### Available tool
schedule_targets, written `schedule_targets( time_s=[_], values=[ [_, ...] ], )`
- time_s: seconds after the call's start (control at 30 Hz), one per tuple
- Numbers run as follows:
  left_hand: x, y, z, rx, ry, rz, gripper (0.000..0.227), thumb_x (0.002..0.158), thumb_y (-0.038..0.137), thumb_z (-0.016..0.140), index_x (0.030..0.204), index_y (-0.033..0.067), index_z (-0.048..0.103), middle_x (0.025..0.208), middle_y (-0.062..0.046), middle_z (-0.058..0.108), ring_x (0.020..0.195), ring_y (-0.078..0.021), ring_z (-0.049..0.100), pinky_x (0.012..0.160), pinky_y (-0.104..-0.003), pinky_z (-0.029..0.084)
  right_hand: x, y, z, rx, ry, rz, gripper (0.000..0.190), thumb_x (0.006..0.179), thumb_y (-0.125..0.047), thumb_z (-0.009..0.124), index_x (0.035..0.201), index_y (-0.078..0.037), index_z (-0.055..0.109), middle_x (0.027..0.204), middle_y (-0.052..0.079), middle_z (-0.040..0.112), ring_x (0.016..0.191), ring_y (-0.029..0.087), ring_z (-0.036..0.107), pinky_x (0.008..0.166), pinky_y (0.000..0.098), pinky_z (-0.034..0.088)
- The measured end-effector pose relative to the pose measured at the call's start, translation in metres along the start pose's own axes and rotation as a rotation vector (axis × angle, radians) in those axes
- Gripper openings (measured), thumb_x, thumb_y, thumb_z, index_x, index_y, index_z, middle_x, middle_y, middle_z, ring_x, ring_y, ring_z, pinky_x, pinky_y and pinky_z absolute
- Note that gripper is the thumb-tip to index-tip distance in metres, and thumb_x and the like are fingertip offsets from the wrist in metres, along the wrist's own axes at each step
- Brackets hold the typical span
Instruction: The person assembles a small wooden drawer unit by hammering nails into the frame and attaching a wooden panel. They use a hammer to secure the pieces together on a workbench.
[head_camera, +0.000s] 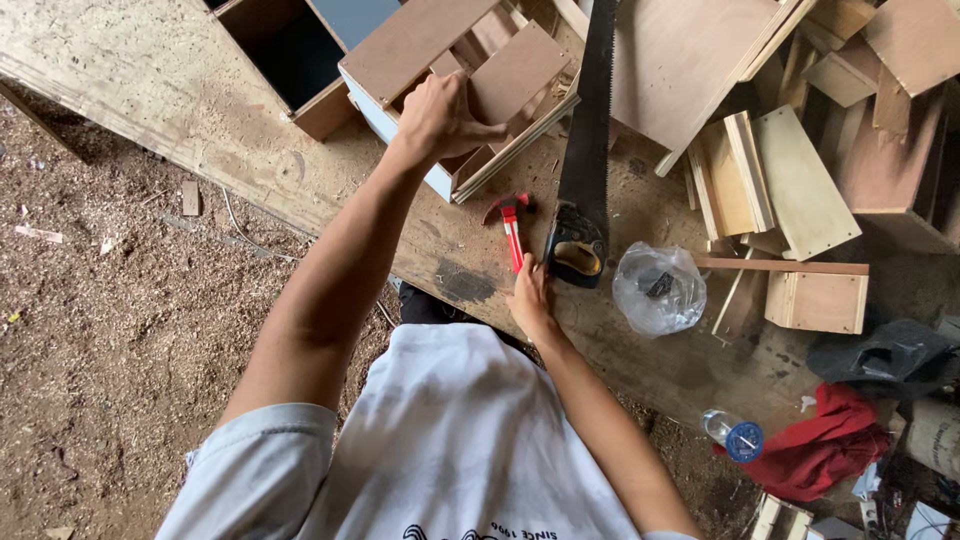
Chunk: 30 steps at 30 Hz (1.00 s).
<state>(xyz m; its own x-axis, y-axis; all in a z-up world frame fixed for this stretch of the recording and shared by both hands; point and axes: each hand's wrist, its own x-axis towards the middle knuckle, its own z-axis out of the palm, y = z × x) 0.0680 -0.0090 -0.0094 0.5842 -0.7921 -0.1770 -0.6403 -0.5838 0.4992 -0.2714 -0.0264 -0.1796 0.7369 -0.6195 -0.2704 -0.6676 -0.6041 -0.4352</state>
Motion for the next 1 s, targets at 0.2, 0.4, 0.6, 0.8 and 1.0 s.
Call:
schedule_targets(
  time_s=[0.2, 0.4, 0.6, 0.8, 1.0],
  values=[
    [0.001, 0.006, 0.026, 0.344, 0.489, 0.145, 0.113, 0.050, 0.079, 0.081, 0.128, 0.0023, 0.054, 0.071, -0.007, 0.060, 0.047, -0.0114, 0.047, 0.036, -0.031, 0.038, 0.013, 0.010, -0.019, 0.116, 0.145, -0.195, 0.053, 0.080, -0.005, 0.067, 0.128, 0.006, 0.049, 0.102, 0.026, 0.063, 0.090, 0.042, 0.064, 0.079, 0.0490, 0.055],
    [0.003, -0.003, 0.040, 0.128, 0.298, 0.059, 0.095, 0.075, 0.080, 0.077, 0.114, -0.0031, 0.053, 0.070, -0.006, 0.058, 0.048, -0.0103, 0.046, 0.034, -0.027, 0.037, 0.064, -0.023, -0.056, 0.227, -0.325, 0.032, 0.019, 0.093, -0.018, 0.057, 0.103, -0.002, 0.056, 0.068, 0.008, 0.058, 0.055, 0.023, 0.056, 0.049, 0.0414, 0.049],
    [-0.005, 0.006, 0.037, 0.093, 0.322, 0.042, 0.085, 0.071, 0.074, 0.083, 0.095, -0.0012, 0.052, 0.066, -0.006, 0.056, 0.045, -0.0088, 0.047, 0.035, -0.027, 0.043, 0.060, -0.070, -0.086, 0.215, -0.431, 0.049, 0.012, 0.094, -0.014, 0.054, 0.087, -0.004, 0.055, 0.057, 0.003, 0.051, 0.045, 0.015, 0.048, 0.040, 0.0326, 0.040],
    [-0.009, 0.015, 0.026, 0.066, 0.255, -0.024, 0.084, 0.071, 0.074, 0.083, 0.095, -0.0005, 0.053, 0.065, -0.004, 0.055, 0.044, -0.0090, 0.044, 0.034, -0.027, 0.041, 0.048, -0.066, -0.110, 0.469, -0.527, 0.076, 0.008, 0.092, -0.011, 0.054, 0.087, -0.005, 0.056, 0.057, 0.002, 0.049, 0.047, 0.014, 0.044, 0.042, 0.0344, 0.034],
    [-0.012, 0.014, 0.029, 0.061, 0.267, -0.003, 0.088, 0.072, 0.077, 0.082, 0.099, -0.0024, 0.054, 0.064, -0.005, 0.054, 0.043, -0.0087, 0.045, 0.033, -0.027, 0.041, 0.038, -0.050, -0.095, 0.334, -0.322, -0.139, 0.018, 0.092, -0.015, 0.060, 0.083, -0.001, 0.055, 0.056, 0.006, 0.050, 0.049, 0.016, 0.050, 0.046, 0.0373, 0.038]
  ],
)
